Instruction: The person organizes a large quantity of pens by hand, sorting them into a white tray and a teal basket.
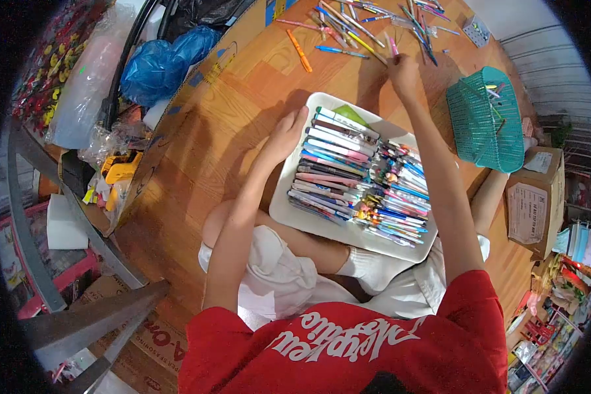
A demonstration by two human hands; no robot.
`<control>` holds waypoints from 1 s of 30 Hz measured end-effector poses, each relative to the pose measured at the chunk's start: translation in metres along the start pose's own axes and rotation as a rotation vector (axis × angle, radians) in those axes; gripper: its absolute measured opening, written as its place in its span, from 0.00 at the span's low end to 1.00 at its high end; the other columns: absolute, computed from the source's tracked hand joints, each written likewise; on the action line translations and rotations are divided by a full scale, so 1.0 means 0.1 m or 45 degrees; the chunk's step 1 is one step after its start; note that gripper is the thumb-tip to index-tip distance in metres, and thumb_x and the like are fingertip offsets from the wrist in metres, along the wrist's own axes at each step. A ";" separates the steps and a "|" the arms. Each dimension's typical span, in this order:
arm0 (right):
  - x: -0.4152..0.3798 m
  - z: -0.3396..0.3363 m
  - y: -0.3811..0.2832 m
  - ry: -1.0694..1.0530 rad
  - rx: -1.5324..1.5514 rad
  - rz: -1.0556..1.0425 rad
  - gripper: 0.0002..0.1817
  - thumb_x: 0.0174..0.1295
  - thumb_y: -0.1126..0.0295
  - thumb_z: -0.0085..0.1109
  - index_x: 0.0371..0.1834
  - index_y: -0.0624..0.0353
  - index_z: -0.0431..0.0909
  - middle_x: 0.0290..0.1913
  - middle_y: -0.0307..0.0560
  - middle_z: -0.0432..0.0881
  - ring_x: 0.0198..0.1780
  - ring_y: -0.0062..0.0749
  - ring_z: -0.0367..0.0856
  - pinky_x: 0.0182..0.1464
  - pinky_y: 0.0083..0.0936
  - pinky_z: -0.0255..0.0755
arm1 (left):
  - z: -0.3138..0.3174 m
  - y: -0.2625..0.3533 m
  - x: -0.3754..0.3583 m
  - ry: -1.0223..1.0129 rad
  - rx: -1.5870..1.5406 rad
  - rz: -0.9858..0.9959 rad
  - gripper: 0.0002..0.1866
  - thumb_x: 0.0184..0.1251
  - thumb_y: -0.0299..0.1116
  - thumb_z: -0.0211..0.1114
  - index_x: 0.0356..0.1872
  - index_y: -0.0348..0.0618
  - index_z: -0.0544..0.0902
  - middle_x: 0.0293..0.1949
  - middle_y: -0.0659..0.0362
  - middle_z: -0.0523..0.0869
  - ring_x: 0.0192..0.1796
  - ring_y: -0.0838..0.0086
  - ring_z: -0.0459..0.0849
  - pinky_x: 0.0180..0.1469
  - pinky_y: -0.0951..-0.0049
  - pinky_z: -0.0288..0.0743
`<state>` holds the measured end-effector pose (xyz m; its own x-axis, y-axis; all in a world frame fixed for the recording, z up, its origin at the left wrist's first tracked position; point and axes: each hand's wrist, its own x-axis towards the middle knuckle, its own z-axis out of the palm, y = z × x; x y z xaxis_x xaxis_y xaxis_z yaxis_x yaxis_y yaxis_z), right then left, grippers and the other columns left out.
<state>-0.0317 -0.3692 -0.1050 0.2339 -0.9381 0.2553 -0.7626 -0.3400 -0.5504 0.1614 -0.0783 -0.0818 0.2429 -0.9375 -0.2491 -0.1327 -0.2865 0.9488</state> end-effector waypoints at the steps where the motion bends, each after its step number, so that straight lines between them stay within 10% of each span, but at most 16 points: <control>1: 0.05 -0.13 -0.04 0.024 -0.058 -0.022 0.13 0.54 0.65 0.61 0.28 0.67 0.82 0.28 0.64 0.81 0.32 0.55 0.82 0.36 0.42 0.75 | 0.01 0.10 -0.03 0.034 0.034 0.002 0.30 0.75 0.51 0.40 0.50 0.28 0.75 0.49 0.37 0.79 0.55 0.49 0.76 0.57 0.62 0.66; 14: -0.75 -0.92 -0.36 0.073 0.219 -0.261 0.11 0.58 0.66 0.62 0.35 0.64 0.84 0.23 0.56 0.81 0.23 0.40 0.80 0.31 0.31 0.72 | -0.03 0.17 -0.05 0.004 0.001 0.010 0.30 0.75 0.50 0.39 0.50 0.28 0.76 0.49 0.39 0.80 0.56 0.51 0.77 0.58 0.62 0.66; 22: -2.71 -1.47 -1.16 -0.680 0.534 -0.283 0.10 0.54 0.78 0.59 0.39 0.66 0.80 0.40 0.58 0.79 0.43 0.49 0.78 0.45 0.35 0.72 | -0.07 0.43 -0.20 0.047 0.030 -0.096 0.34 0.74 0.54 0.39 0.58 0.28 0.72 0.58 0.38 0.75 0.64 0.53 0.70 0.64 0.65 0.61; 30: -2.99 -1.08 -1.09 -0.468 0.451 -0.520 0.12 0.54 0.76 0.61 0.42 0.66 0.80 0.37 0.53 0.76 0.41 0.48 0.75 0.44 0.37 0.70 | -0.12 0.28 -0.14 0.074 0.095 0.005 0.35 0.75 0.54 0.37 0.54 0.25 0.73 0.56 0.37 0.76 0.62 0.52 0.71 0.63 0.64 0.61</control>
<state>-0.0837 -0.0445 -0.0353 0.7013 -0.6692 0.2456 -0.3386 -0.6160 -0.7113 0.1655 -0.0705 -0.0495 0.2970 -0.9264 -0.2314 -0.2046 -0.2985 0.9322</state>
